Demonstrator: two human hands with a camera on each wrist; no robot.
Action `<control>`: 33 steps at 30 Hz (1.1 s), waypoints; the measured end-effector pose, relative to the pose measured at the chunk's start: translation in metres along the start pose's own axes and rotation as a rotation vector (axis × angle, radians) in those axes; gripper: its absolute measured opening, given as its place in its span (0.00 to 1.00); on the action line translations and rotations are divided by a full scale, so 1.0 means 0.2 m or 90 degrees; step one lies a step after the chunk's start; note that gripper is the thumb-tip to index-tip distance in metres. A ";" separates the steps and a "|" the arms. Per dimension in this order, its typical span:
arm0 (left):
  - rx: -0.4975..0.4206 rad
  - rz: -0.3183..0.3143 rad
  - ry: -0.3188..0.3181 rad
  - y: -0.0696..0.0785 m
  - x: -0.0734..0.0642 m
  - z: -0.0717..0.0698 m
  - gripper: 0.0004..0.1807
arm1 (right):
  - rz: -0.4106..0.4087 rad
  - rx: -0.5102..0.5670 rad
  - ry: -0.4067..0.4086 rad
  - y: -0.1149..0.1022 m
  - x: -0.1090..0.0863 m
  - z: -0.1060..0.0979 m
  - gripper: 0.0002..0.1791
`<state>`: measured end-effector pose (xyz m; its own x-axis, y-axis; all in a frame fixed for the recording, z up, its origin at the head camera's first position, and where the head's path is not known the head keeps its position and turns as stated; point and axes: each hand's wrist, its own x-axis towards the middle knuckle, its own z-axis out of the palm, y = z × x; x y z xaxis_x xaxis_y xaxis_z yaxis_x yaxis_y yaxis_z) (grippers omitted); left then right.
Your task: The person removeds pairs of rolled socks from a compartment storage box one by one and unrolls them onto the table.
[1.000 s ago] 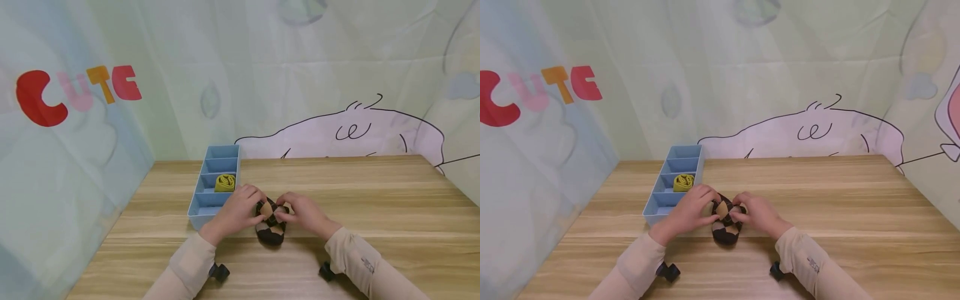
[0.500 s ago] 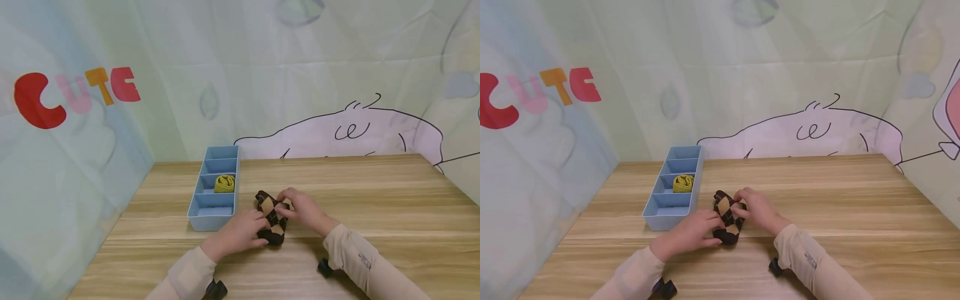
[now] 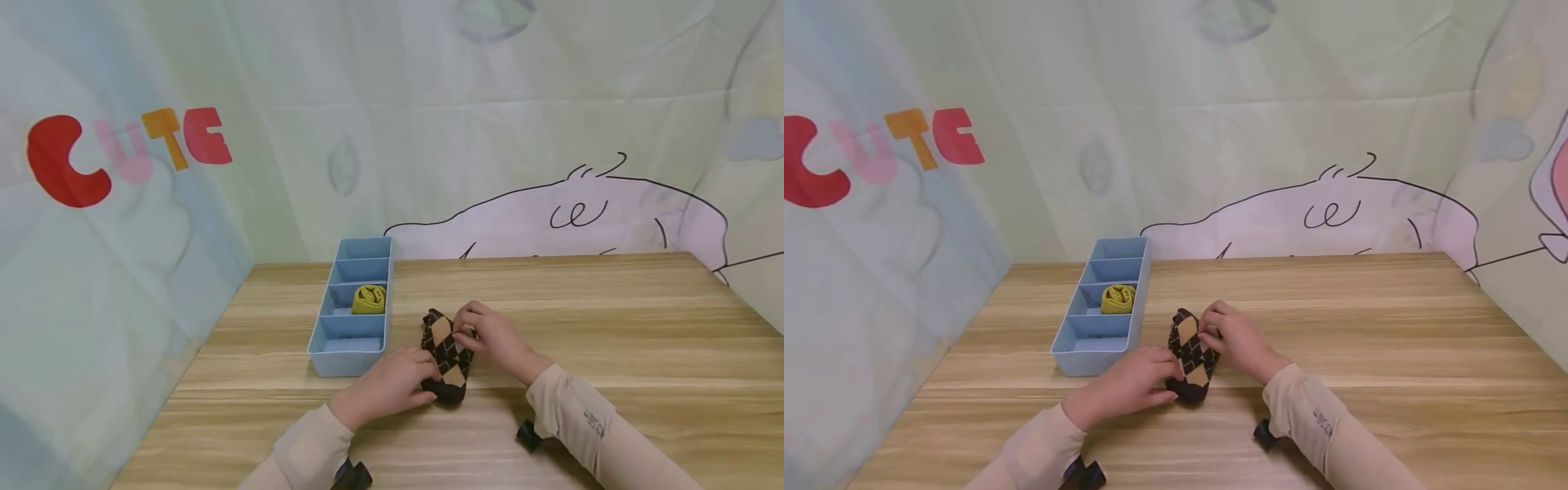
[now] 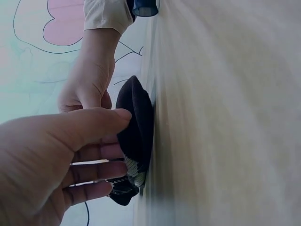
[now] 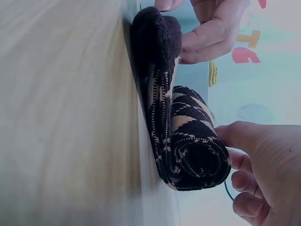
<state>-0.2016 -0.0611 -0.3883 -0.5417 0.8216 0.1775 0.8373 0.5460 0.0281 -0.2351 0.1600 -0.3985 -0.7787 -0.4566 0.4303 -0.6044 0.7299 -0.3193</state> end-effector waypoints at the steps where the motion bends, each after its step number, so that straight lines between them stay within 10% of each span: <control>1: 0.001 0.001 -0.001 0.00 0.00 0.00 0.11 | 0.001 0.001 -0.001 0.00 0.00 0.00 0.03; 33: -0.019 0.009 -0.025 0.01 0.01 0.00 0.10 | 0.024 -0.098 -0.088 0.04 -0.01 -0.02 0.27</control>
<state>-0.2006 -0.0590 -0.3872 -0.5320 0.8352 0.1392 0.8463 0.5298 0.0555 -0.2369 0.1683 -0.3984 -0.8221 -0.4852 0.2978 -0.5501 0.8117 -0.1962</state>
